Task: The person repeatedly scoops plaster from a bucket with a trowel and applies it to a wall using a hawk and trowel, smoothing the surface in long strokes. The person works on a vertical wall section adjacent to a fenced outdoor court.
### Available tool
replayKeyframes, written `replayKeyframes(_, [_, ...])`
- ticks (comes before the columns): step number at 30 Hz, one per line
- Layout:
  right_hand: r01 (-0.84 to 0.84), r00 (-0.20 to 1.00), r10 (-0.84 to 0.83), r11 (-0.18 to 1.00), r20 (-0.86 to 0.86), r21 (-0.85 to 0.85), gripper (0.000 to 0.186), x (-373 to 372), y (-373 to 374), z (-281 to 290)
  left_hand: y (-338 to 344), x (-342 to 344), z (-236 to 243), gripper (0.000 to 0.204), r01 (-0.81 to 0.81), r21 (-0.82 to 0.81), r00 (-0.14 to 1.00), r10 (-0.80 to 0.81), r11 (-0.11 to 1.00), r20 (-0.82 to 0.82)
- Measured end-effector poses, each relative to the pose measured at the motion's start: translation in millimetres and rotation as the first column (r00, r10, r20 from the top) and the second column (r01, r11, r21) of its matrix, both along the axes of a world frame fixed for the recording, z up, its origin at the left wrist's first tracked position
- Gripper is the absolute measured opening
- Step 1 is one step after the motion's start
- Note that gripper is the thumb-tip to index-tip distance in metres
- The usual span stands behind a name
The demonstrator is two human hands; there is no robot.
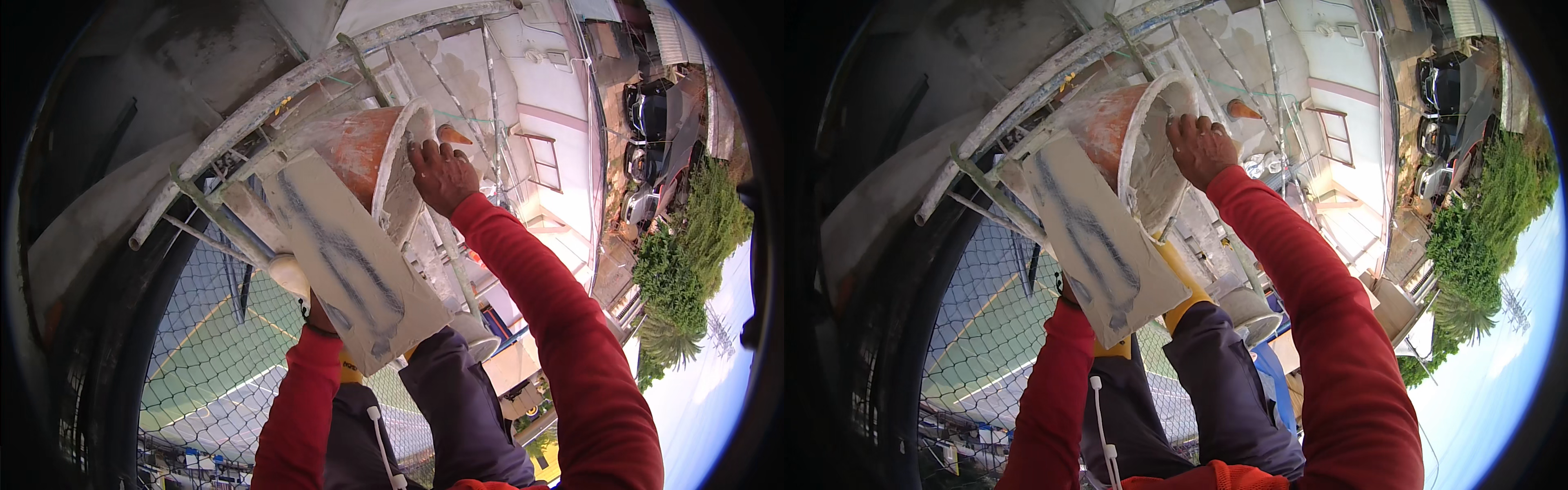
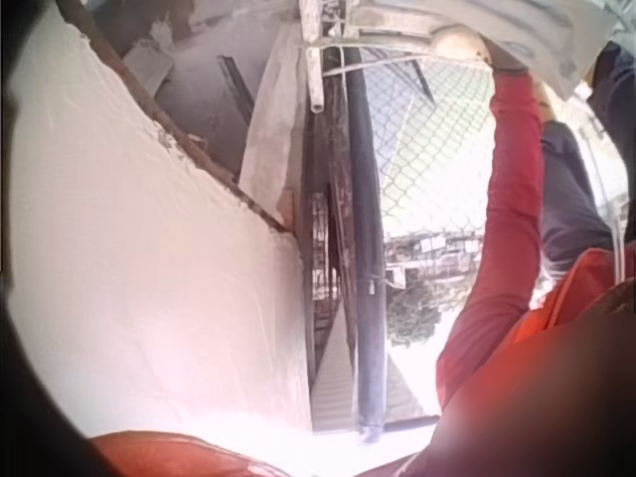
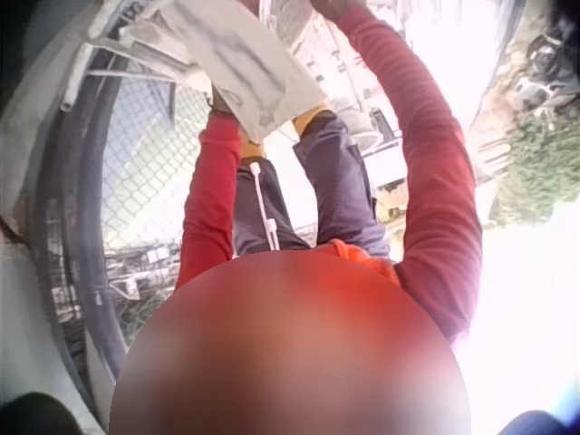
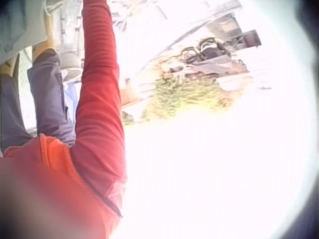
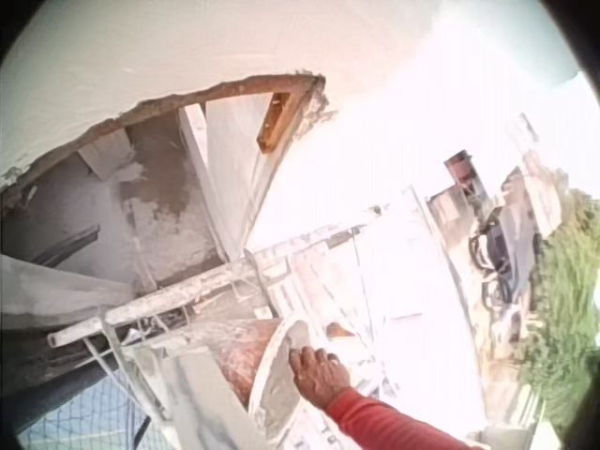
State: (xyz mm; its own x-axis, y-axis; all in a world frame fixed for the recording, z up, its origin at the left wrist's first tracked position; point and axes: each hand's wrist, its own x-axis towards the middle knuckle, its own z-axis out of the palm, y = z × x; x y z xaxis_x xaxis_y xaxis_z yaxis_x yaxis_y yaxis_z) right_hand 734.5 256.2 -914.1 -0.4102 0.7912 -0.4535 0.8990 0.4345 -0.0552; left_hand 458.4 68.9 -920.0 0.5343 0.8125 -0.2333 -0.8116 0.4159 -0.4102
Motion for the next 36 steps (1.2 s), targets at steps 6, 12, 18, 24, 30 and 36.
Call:
replayKeyframes(6, [-0.007, 0.995, 0.037, 0.953, 0.092, -0.303, 0.034, 11.2, 28.0, -28.1, -12.3, -2.5, 0.4, 0.056, 0.175, 0.094, 0.925, -0.131, 0.98, -0.356])
replayKeyframes(12, [-0.081, 0.997, 0.076, 0.886, -0.029, -0.457, 0.046, 16.7, 12.8, -45.8, -9.6, -1.8, 8.6, 0.058, 0.133, 0.096, 0.934, -0.093, 0.986, -0.344])
replayKeyframes(18, [0.01, 0.964, -0.13, 0.887, -0.23, -0.462, 0.044, -10.7, -24.2, -40.2, 1.3, -43.7, 11.3, 0.064, -0.034, 0.032, 0.993, 0.038, 0.999, -0.116])
replayKeyframes(24, [0.017, 0.921, -0.179, 0.906, -0.346, -0.424, 0.041, -42.7, -16.5, 4.1, -2.5, -154.6, -28.0, 0.058, 0.064, 0.128, 0.847, 0.014, 0.99, -0.531])
replayKeyframes(30, [-0.004, 0.91, -0.163, 0.916, -0.381, -0.401, 0.037, -71.5, 0.2, 51.0, -14.1, -216.4, -69.8, 0.056, 0.087, 0.283, 0.747, 0.125, 0.955, -0.653])
replayKeyframes(36, [0.071, 0.899, -0.26, 0.881, -0.353, -0.468, 0.033, -78.9, -0.9, 84.4, -31.7, -196.7, -54.8, 0.057, -0.208, 0.125, 0.937, 0.235, 0.97, -0.257])
